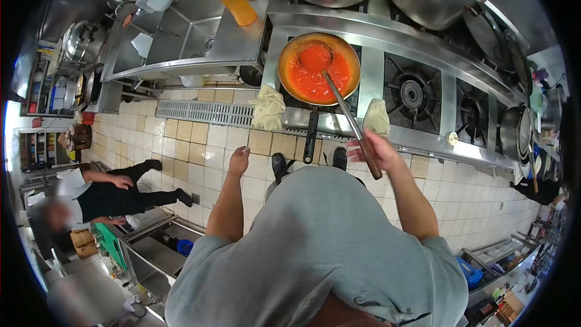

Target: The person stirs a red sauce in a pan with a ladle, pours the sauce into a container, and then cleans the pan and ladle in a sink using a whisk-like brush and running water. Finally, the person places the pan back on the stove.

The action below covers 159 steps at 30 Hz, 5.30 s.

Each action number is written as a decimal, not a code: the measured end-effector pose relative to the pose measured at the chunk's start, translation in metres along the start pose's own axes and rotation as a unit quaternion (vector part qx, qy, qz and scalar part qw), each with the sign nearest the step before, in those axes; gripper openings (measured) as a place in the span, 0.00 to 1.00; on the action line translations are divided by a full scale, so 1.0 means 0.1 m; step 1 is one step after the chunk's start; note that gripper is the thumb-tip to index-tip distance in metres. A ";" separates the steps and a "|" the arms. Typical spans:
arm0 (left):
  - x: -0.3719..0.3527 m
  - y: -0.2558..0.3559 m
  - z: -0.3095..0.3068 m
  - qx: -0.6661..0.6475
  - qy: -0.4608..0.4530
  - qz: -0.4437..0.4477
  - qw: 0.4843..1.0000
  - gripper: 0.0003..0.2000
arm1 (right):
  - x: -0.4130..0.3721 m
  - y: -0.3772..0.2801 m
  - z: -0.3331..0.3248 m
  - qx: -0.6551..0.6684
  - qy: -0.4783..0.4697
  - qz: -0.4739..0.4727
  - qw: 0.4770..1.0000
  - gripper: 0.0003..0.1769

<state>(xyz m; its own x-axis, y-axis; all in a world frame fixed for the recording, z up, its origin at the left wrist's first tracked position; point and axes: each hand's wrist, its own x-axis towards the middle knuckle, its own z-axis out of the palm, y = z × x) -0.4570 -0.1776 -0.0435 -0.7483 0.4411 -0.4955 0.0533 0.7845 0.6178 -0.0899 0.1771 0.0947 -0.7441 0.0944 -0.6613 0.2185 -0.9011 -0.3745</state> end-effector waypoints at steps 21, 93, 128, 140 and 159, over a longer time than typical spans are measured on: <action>-0.66 -2.12 0.12 0.115 -0.148 -0.171 0.967 0.28 | -0.80 -0.12 0.75 -0.431 0.235 -0.249 0.835 0.16; -0.62 2.06 1.02 -0.338 -0.361 0.023 0.869 0.22 | -0.75 -0.28 0.90 -0.528 0.240 -0.407 0.706 0.17; -0.61 1.77 1.04 -0.366 -0.364 -0.003 0.857 0.22 | -1.27 -0.29 1.51 -0.393 0.235 -0.347 0.819 0.28; -0.06 -2.30 -0.69 -0.411 0.042 -0.116 0.903 0.06 | -0.08 0.33 1.37 -0.490 0.337 -0.251 0.764 0.08; 3.17 -0.31 -4.36 -0.303 0.071 0.135 0.941 0.10 | 0.42 0.52 3.26 -0.226 0.477 -0.282 0.801 0.14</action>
<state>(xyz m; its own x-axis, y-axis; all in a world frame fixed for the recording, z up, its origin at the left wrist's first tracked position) -0.9840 -0.2524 0.0462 -0.8441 0.4930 -0.2107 -0.1008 0.2400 0.9655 -0.3157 -0.0043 0.2594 -0.0320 0.9074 -0.4191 0.3839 -0.3760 -0.8434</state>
